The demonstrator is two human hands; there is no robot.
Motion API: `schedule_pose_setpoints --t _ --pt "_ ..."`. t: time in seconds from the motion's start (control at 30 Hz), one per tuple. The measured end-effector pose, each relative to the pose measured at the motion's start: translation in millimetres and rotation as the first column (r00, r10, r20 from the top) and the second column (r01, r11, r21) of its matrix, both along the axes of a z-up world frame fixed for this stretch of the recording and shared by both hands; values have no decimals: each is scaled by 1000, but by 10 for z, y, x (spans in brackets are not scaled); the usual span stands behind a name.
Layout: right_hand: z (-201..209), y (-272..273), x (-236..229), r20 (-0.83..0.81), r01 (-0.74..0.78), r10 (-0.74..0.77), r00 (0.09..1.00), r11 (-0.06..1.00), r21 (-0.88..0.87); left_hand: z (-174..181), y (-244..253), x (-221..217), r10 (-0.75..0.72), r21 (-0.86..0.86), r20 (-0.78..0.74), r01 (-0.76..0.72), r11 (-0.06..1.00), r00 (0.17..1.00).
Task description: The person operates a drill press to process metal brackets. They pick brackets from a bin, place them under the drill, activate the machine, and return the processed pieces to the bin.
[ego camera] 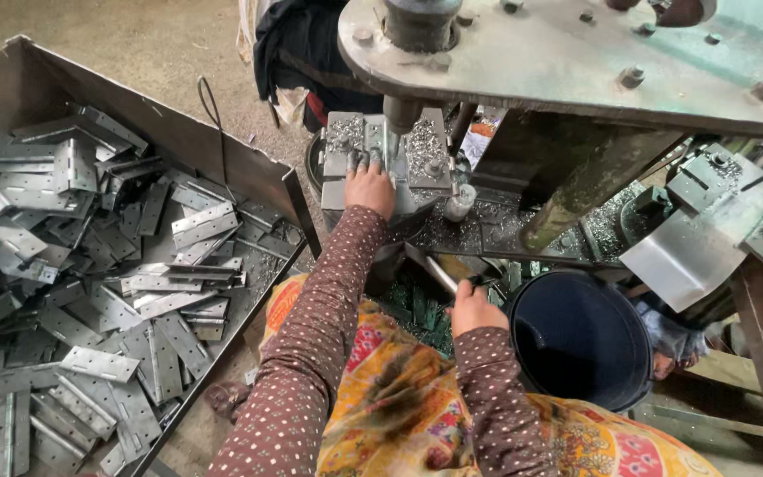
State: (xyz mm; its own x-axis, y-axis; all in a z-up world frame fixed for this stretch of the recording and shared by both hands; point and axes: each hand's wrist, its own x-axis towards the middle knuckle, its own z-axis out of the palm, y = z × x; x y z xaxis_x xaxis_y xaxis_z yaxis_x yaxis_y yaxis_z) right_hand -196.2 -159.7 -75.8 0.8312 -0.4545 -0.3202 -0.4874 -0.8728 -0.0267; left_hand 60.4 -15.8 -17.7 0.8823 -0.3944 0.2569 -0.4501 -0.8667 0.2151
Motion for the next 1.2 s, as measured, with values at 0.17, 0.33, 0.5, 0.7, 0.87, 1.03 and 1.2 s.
schedule_pose_setpoints --t 0.17,0.33,0.5,0.7,0.87,1.03,1.2 --pt "-581 -111 74 -376 77 -12 927 984 159 8 -12 84 -9 2 56 9 1000 998" --pt "-335 -134 9 -238 -38 77 968 985 166 -28 120 -86 -62 27 199 58 998 978" --pt "118 -52 -48 141 -64 72 987 996 -60 -67 92 58 -13 -34 124 17 999 992" --pt "-441 -37 40 -304 104 -52 951 983 155 -6 32 363 -30 -1 173 30 1000 985" --pt "-759 -313 -73 -169 20 13 986 981 195 109 167 72 -84 -102 163 101 990 983" --pt "-256 -177 -153 324 -41 46 945 999 -20 -9 1187 -776 171 -342 375 -36 939 911" --pt "243 -36 -257 720 -224 235 653 968 -112 -498 2611 -1644 460 98 248 -494 864 853"
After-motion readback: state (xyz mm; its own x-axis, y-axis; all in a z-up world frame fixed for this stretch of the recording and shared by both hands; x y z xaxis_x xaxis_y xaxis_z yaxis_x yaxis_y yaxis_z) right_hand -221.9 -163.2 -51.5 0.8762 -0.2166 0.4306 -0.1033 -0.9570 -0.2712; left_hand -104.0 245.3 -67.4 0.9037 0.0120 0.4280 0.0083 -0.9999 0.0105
